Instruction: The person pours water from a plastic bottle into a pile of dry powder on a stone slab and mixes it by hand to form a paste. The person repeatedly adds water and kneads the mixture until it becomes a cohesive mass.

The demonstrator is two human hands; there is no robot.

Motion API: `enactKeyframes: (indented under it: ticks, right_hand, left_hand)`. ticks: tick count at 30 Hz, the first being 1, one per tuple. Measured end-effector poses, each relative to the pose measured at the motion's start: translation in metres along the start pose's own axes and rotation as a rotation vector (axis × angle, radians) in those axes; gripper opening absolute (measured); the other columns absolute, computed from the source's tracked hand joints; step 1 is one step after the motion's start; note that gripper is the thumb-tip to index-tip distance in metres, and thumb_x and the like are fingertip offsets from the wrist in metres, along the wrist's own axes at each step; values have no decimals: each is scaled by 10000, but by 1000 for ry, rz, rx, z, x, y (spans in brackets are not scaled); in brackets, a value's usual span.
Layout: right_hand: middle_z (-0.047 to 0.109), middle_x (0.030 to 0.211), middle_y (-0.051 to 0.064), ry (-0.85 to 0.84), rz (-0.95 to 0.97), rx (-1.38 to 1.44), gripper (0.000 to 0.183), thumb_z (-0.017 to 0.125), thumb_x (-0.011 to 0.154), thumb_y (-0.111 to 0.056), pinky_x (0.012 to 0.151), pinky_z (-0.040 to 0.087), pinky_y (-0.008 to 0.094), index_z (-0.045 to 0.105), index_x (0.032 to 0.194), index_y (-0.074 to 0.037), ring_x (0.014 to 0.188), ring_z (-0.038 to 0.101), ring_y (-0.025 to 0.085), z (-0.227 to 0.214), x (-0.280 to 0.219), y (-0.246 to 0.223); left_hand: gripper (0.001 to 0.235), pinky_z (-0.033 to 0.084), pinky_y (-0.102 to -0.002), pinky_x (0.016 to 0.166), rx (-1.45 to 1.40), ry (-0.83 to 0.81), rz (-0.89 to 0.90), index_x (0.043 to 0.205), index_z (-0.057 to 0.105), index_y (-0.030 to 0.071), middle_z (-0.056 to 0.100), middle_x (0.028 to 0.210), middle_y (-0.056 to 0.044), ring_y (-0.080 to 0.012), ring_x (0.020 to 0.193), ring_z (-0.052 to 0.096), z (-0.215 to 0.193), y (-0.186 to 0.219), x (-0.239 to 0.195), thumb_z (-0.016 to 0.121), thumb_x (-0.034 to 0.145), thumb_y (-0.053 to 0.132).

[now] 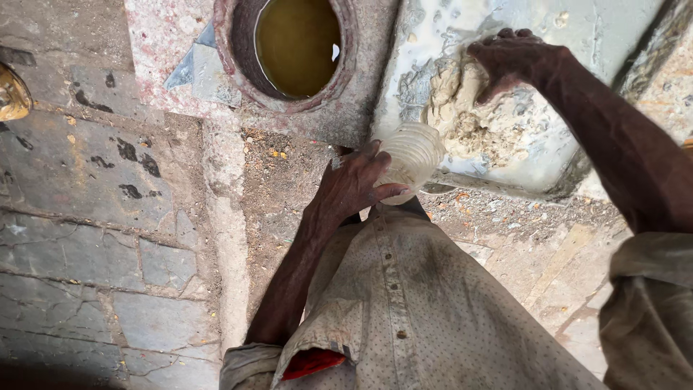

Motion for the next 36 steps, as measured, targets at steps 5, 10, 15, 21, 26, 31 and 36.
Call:
enactKeyframes:
  ticks: [5,10,15,21,26,31,36]
  right_hand:
    - [712,1034,153,-91,-41,-83,756,886,798,-474,803,664,391,556,1279,8,896,742,319,10,7,0]
    - [712,1005,127,-35,-118,-72,693,839,831,-299,610,651,363,481,1355,-21,810,713,264,20,9,0]
    - [689,1035,146,-12,-100,-183,612,760,929,-319,595,667,299,461,1399,-65,807,728,254,33,-10,-4]
    - [675,1075,182,100,-16,-211,824,729,905,-406,597,675,393,321,1547,-90,922,675,302,32,-36,-13]
    - [659,1205,199,42,130,-118,757,701,983,-415,634,706,415,343,1585,-127,1035,685,341,41,-42,3]
    - [548,1405,265,268,81,285,945,864,817,-336,957,581,498,344,1540,-21,1214,594,426,33,-43,37]
    - [481,1466,334,247,95,510,1062,897,778,-316,1054,500,535,290,1568,51,1291,525,483,72,-48,74]
  left_hand:
    - [638,582,-506,906,-70,-136,-86,1184,624,34,597,1353,-239,-387,1181,663,12,-2,2,732,865,576]
    - [619,575,-528,876,-130,-38,-125,1205,627,41,562,1395,-254,-410,1206,637,-8,8,8,725,848,537]
    - [634,571,-547,878,-156,-68,-97,1227,620,33,532,1417,-266,-444,1202,615,-3,6,25,749,848,524]
    - [684,586,-544,865,-199,-69,-72,1262,614,30,540,1398,-261,-447,1169,633,9,-2,36,751,844,553]
    - [700,603,-528,811,-141,-129,-40,1260,609,30,559,1350,-250,-398,1157,654,19,6,42,719,848,585]
    - [664,599,-534,824,-79,-87,-28,1251,622,36,582,1329,-232,-392,1153,659,8,19,30,708,889,586]
    - [667,599,-524,780,-91,-202,-37,1192,624,26,601,1248,-208,-385,1091,672,26,19,30,720,852,592]
Point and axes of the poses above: each hand's wrist, its own x-axis towards the middle knuckle, its own z-axis out of the palm, y = z × x, the point moved 9 cm from there along x, towards the middle knuckle
